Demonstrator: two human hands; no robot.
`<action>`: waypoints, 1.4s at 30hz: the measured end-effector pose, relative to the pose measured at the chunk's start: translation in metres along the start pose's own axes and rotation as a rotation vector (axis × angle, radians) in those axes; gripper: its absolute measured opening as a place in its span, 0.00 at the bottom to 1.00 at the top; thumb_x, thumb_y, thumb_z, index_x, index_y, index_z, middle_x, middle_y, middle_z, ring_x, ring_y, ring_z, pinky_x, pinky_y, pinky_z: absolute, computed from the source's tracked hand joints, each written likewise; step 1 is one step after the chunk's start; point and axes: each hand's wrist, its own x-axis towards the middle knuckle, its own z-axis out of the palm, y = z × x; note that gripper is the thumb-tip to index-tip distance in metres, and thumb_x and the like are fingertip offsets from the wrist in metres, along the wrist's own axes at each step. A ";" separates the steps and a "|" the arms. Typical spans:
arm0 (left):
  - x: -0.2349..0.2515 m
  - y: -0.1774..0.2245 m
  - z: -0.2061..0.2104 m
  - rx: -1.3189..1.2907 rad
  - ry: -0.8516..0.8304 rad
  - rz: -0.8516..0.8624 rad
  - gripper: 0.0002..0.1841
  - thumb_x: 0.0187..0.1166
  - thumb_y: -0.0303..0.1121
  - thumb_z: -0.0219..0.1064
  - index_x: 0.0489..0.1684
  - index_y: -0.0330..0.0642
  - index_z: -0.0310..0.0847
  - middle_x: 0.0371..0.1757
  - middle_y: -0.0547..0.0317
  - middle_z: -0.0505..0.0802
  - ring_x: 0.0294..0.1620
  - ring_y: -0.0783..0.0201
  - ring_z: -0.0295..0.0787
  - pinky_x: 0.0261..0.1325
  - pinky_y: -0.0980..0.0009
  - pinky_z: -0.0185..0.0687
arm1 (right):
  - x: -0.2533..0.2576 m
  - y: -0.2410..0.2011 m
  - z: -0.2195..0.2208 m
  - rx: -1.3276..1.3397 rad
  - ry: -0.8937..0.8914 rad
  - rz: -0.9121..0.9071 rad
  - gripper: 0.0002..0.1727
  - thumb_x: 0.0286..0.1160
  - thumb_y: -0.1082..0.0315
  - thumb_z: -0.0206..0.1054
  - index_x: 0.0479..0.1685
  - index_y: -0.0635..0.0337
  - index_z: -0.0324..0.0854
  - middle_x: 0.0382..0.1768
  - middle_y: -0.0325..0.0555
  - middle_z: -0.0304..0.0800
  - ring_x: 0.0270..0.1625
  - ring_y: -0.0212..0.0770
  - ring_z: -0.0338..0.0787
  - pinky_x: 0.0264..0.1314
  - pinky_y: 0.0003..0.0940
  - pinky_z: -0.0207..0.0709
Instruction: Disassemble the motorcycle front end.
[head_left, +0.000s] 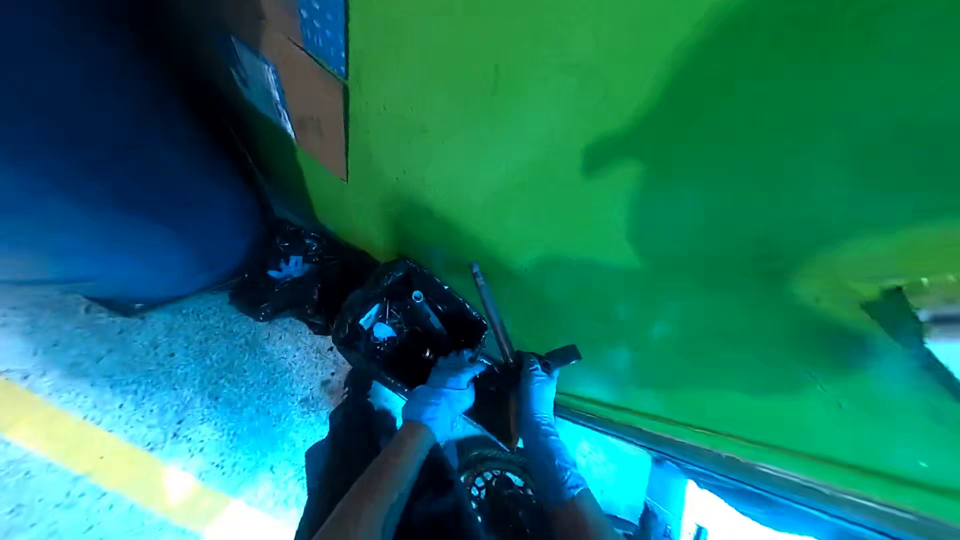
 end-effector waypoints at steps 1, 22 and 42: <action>0.003 -0.005 -0.010 -0.057 0.019 -0.083 0.19 0.81 0.32 0.59 0.65 0.54 0.90 0.74 0.53 0.86 0.78 0.50 0.78 0.83 0.47 0.68 | 0.000 -0.008 0.004 -0.012 0.005 0.004 0.25 0.86 0.68 0.63 0.77 0.69 0.63 0.46 0.59 0.86 0.39 0.45 0.89 0.41 0.45 0.87; 0.051 -0.041 -0.032 -1.275 -0.169 -0.260 0.33 0.81 0.63 0.63 0.79 0.54 0.77 0.69 0.55 0.89 0.68 0.58 0.86 0.70 0.55 0.82 | 0.009 -0.005 0.027 0.004 -0.428 -0.035 0.22 0.81 0.65 0.55 0.67 0.67 0.79 0.51 0.53 0.92 0.48 0.42 0.93 0.47 0.40 0.90; 0.046 0.014 -0.026 -0.417 -0.022 -0.762 0.50 0.61 0.75 0.70 0.82 0.51 0.72 0.76 0.44 0.83 0.76 0.41 0.78 0.71 0.33 0.75 | -0.010 0.005 0.029 -0.163 -0.343 -0.187 0.14 0.76 0.73 0.62 0.57 0.70 0.80 0.39 0.43 0.90 0.41 0.27 0.90 0.47 0.24 0.87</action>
